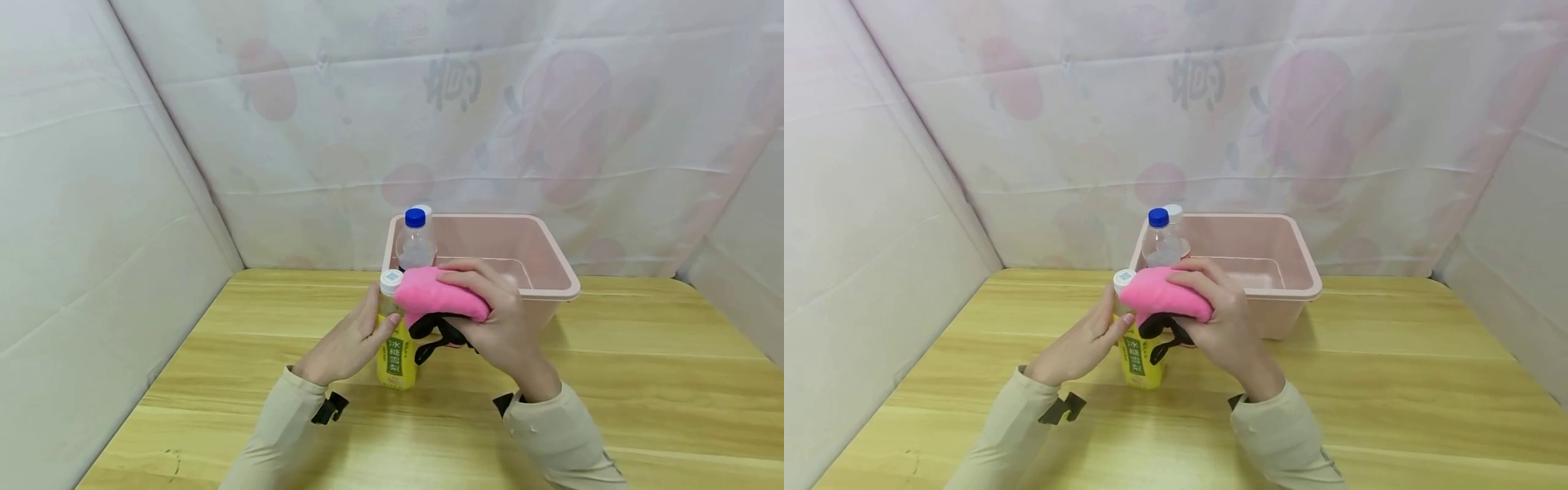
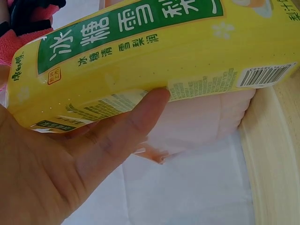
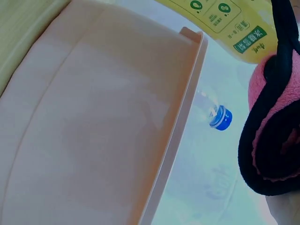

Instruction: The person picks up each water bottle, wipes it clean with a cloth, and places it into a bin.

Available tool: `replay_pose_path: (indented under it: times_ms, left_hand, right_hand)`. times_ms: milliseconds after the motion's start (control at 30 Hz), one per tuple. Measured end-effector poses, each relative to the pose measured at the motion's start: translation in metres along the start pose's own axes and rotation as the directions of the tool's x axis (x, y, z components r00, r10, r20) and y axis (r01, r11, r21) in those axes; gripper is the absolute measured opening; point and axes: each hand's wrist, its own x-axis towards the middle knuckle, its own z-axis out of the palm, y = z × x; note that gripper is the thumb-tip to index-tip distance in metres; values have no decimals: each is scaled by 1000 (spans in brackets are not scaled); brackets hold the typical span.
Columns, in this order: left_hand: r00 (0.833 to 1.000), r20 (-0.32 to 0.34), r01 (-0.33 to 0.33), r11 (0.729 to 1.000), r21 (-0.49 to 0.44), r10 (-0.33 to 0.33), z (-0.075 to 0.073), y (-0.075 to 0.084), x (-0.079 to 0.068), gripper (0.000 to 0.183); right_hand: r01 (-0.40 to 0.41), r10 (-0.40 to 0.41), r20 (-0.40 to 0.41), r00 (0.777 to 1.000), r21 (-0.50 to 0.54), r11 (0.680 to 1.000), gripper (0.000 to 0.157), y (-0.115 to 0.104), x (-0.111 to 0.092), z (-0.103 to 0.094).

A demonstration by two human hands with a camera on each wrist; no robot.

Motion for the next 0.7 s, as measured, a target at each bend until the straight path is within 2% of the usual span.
replay_pose_path:
  times_ms: [133, 267, 400, 467, 500, 567, 667, 700]
  left_hand:
    - [1000, -5, 1, 1000, 9, -1, -1, 0, 0, 63]
    - [1000, -8, -1, 1000, 12, 2, -1, 0, 0, 61]
    - [1000, -10, 8, 1000, 18, -7, -2, 1, 0, 57]
    - [1000, -14, 10, 1000, 21, -10, -2, 1, 0, 57]
    - [1000, -15, 14, 1000, 22, -14, -2, 1, -1, 56]
    - [1000, -18, 21, 1000, 20, -21, -3, 1, -1, 56]
    - [999, -24, 29, 999, 18, -29, -4, 2, -3, 55]
    - [999, -25, 31, 999, 17, -31, -3, 2, -3, 55]
  right_hand:
    - [27, -26, 57, 998, -25, 999, 49, 1, -1, -1]
    - [20, -3, 174, 985, -95, 995, 48, 3, -2, -5]
    - [-16, 54, 291, 955, -131, 991, 41, 6, -4, -11]
    - [-43, 90, 357, 930, -138, 990, 35, 8, -5, -12]
    - [-48, 107, 399, 911, -155, 987, 34, 10, -6, -12]
    - [-61, 161, 492, 855, -213, 975, 36, 13, -9, -6]
    - [-57, 254, 622, 741, -319, 946, 40, 17, -17, 9]
    - [-59, 293, 656, 696, -354, 933, 42, 18, -20, 14]
